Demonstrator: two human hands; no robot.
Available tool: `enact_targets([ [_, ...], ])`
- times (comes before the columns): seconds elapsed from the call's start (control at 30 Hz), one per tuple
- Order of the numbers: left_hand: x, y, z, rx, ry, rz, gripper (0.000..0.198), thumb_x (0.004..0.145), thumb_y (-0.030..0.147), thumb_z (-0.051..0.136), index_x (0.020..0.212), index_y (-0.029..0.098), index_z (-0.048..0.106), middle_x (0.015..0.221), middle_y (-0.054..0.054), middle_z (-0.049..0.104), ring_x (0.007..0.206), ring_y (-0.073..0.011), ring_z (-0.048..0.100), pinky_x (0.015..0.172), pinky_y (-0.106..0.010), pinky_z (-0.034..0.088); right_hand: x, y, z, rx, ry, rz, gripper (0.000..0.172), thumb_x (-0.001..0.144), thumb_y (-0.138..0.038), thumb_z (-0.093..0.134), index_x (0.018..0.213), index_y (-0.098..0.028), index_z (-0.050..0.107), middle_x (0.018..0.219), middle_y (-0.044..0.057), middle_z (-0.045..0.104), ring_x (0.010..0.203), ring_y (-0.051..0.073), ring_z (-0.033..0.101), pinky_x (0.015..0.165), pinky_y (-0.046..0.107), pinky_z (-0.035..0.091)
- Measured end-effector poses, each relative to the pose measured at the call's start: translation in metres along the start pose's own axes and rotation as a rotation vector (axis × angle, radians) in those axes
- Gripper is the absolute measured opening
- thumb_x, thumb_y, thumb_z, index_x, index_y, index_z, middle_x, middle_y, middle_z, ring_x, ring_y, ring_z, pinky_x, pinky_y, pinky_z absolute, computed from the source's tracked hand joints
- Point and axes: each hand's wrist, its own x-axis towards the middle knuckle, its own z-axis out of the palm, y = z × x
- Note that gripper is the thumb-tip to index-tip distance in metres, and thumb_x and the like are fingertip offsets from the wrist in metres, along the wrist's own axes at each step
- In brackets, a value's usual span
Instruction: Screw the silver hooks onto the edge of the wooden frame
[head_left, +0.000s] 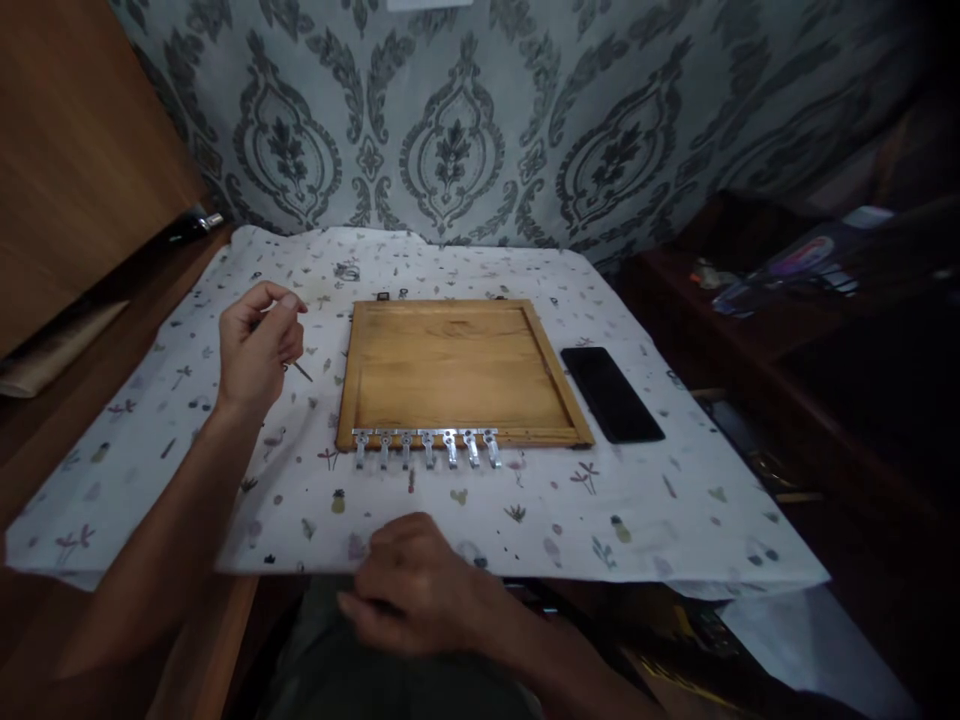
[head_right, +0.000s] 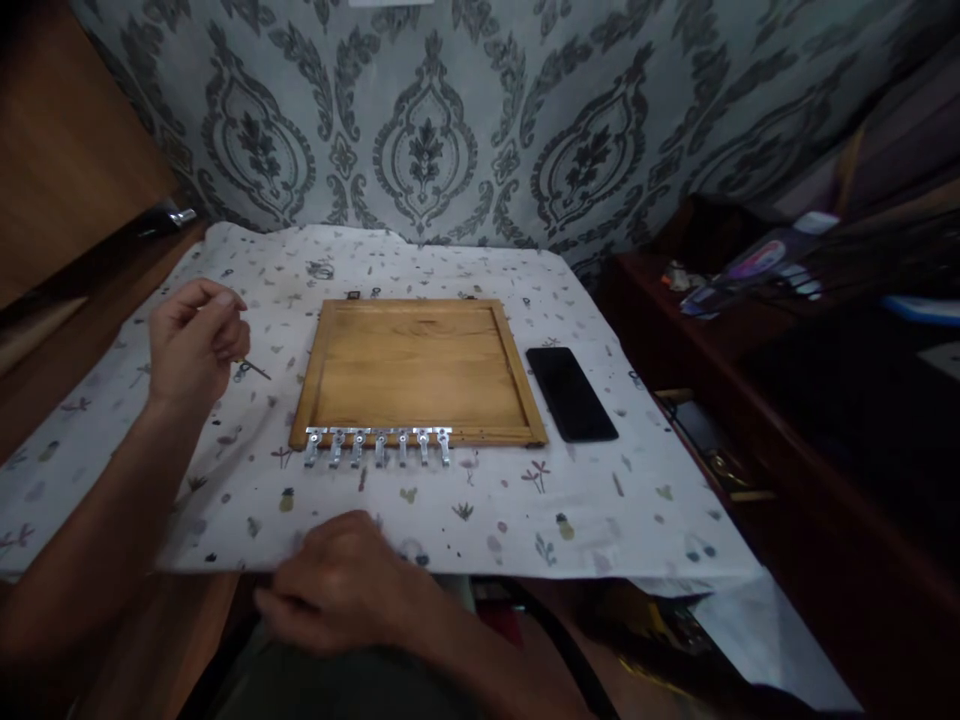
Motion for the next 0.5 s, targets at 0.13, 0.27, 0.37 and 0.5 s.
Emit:
enact_targets([
  [0.13,0.000,-0.004,-0.007,0.064,0.027,-0.080,0.027,0.074,0.034,0.080,0.068,0.018,0.060,0.042,0.011,0.027,0.036,-0.0030,0.021,0.038,-0.018,0.016,0.029,0.006,0.032,0.001,-0.220,-0.119,0.039,0.099,-0.037,0.051,0.064,-0.022,0.058,0.050,-0.005,0.059,0.053,0.010,0.058,0.051,0.023,0.037],
  [0.27,-0.001,-0.010,-0.014,0.098,0.039,-0.134,0.026,0.073,0.034,0.078,0.067,0.018,0.059,0.042,0.011,0.027,0.036,-0.0034,0.022,0.039,-0.017,0.017,0.052,0.008,0.052,-0.030,-0.376,-0.160,0.038,0.099,-0.047,0.052,0.073,-0.023,0.064,0.055,-0.005,0.065,0.055,0.011,0.060,0.052,0.023,0.037],
  [0.37,-0.002,-0.013,-0.017,0.102,0.054,-0.111,0.026,0.075,0.034,0.077,0.068,0.018,0.058,0.043,0.011,0.026,0.036,-0.0036,0.022,0.038,-0.017,0.018,0.055,0.012,0.059,-0.029,-0.419,-0.187,0.039,0.099,-0.049,0.051,0.075,-0.023,0.066,0.055,-0.005,0.065,0.054,0.011,0.060,0.050,0.024,0.036],
  [0.5,-0.003,-0.016,-0.019,0.081,0.056,-0.074,0.027,0.076,0.036,0.077,0.069,0.018,0.058,0.044,0.011,0.028,0.037,-0.0036,0.022,0.038,-0.017,0.018,0.048,0.019,0.060,0.004,-0.356,-0.153,0.040,0.099,-0.042,0.051,0.068,-0.022,0.066,0.051,-0.004,0.063,0.053,0.011,0.060,0.049,0.024,0.035],
])
